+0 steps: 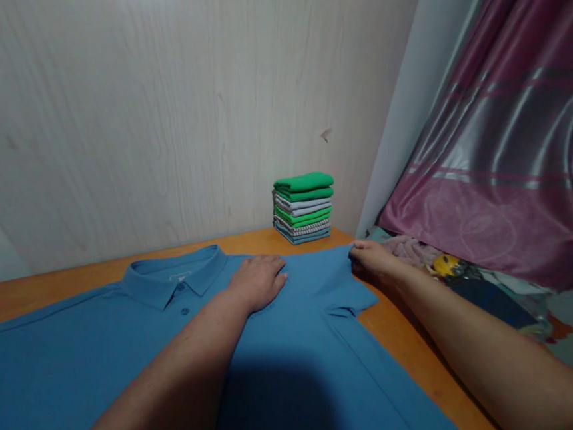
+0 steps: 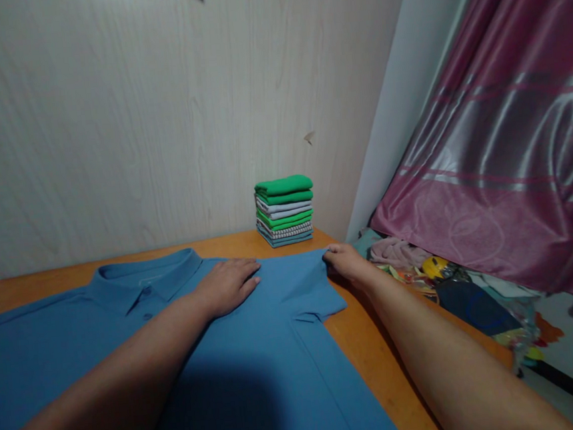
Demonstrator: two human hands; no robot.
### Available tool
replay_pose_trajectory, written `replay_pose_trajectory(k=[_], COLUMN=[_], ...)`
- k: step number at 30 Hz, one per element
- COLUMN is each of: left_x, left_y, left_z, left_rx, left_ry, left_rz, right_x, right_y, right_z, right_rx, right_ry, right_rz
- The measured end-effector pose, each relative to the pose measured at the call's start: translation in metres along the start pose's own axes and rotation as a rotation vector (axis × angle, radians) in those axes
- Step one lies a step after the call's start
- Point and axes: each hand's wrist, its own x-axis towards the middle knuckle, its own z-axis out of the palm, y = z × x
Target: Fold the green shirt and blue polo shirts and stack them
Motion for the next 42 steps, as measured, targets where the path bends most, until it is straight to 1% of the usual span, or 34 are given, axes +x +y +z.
replay_pose_trajectory(k=[5,11,14,18,20,24,27,30,32,39,42], left_x=[0.000,-0.001,-0.001,-0.001,-0.001,-0.001,-0.001,-0.001,-0.001,-0.001,-0.001], left_y=[-0.002,0.001,0.003,0.003,0.003,0.002,0.002,0.002,0.002,0.002,0.003], left_z=[0.003,0.000,-0.001,-0.001,-0.001,0.000,0.000,-0.001,-0.001,-0.001,-0.002], left_rx=[-0.015,-0.030,-0.038,-0.047,-0.055,-0.067,-0.079,-0.082,-0.080,-0.072,-0.066], left_ry=[-0.022,-0.072,-0.082,-0.091,-0.093,-0.093,-0.087,-0.091,-0.091,-0.096,-0.103], left_rz=[-0.013,-0.056,-0.062,-0.069,-0.066,-0.067,-0.067,-0.066,-0.070,-0.071,-0.071], right_x=[0.005,0.005,0.002,0.004,0.005,0.002,-0.002,-0.004,-0.004,-0.008,-0.015], right_y=[0.005,0.011,0.008,-0.001,-0.004,-0.004,-0.003,-0.004,-0.004,-0.007,-0.014], right_z=[-0.003,-0.006,-0.010,-0.012,-0.010,-0.004,-0.001,-0.001,0.000,-0.003,-0.008], right_rx=[-0.115,-0.249,-0.289,-0.346,-0.376,-0.430,-0.460,-0.455,-0.431,-0.431,-0.415], right_ry=[0.080,0.200,0.227,0.243,0.187,-0.022,-0.146,-0.241,-0.258,-0.226,-0.263], right_rz=[0.019,0.024,0.020,-0.043,-0.061,-0.029,-0.044,-0.048,-0.026,0.013,0.026])
